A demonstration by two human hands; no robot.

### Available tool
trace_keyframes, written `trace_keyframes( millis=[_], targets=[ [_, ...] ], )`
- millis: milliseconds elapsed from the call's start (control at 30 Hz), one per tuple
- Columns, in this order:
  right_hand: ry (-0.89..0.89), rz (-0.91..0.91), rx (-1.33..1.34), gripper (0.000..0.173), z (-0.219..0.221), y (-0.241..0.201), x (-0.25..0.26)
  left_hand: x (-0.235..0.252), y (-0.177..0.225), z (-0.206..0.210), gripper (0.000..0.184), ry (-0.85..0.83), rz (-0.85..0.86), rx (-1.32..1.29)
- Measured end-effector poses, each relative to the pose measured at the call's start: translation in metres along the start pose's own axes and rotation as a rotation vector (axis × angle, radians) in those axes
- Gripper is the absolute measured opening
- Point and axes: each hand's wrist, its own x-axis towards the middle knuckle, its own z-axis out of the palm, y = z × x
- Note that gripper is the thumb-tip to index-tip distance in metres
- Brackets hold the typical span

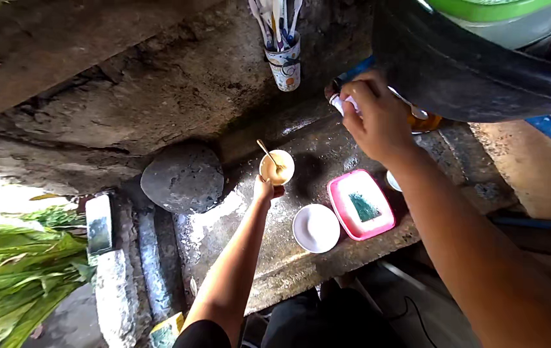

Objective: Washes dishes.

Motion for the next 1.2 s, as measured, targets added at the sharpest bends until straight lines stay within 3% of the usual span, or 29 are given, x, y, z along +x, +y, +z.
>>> trace_keyframes(
  millis=[67, 133, 167, 200, 233, 300, 367, 500, 600, 700, 800, 1000, 1200],
  targets=[
    [0.112, -0.089, 0.273, 0.036, 0.007, 0.02, -0.009, -0.003, -0.005, 0.014, 0.039, -0.032, -0.007, 0.011],
    [0.351, 0.047, 0.608, 0.049, 0.033, 0.02, -0.023, -0.004, -0.013, 0.027, 0.044, -0.062, -0.005, 0.056],
    [0.458, 0.216, 0.801, 0.046, 0.05, 0.013, -0.031, -0.003, -0.017, 0.034, 0.048, -0.078, -0.006, 0.07],
    [0.52, 0.467, 1.014, 0.034, 0.067, 0.003, -0.039, -0.002, -0.02, 0.041, 0.051, -0.088, -0.013, 0.077],
    [0.534, 0.774, 1.203, 0.034, 0.085, -0.005, -0.047, -0.003, -0.024, 0.047, 0.052, -0.091, -0.029, 0.071],
    [0.338, 1.27, 1.279, 0.034, 0.121, -0.006, -0.069, -0.007, -0.029, 0.053, 0.055, -0.111, -0.064, 0.067],
    [0.07, 1.462, 1.16, 0.032, 0.139, -0.001, -0.079, -0.008, -0.027, 0.058, 0.056, -0.099, -0.057, 0.157],
    [-0.062, 1.432, 0.917, 0.025, 0.13, 0.002, -0.081, -0.004, -0.007, 0.05, 0.082, -0.025, 0.064, 0.564],
    [-0.084, 1.38, 0.886, 0.028, 0.12, 0.001, -0.073, 0.02, 0.004, 0.047, 0.073, 0.008, 0.246, 0.673],
    [-0.091, 1.378, 0.927, 0.035, 0.103, -0.001, -0.056, 0.045, 0.013, 0.053, 0.056, 0.005, 0.315, 0.747],
    [-0.114, 1.383, 0.9, 0.032, 0.096, -0.001, -0.044, 0.064, 0.017, 0.06, 0.042, -0.016, 0.377, 0.834],
    [-0.101, 1.412, 1.039, 0.033, 0.09, -0.003, -0.037, 0.056, 0.024, 0.07, 0.064, -0.058, 0.375, 0.907],
    [-0.113, 1.424, 1.009, 0.031, 0.085, 0.0, -0.037, 0.041, 0.029, 0.076, 0.064, -0.062, 0.401, 1.022]
  ],
)
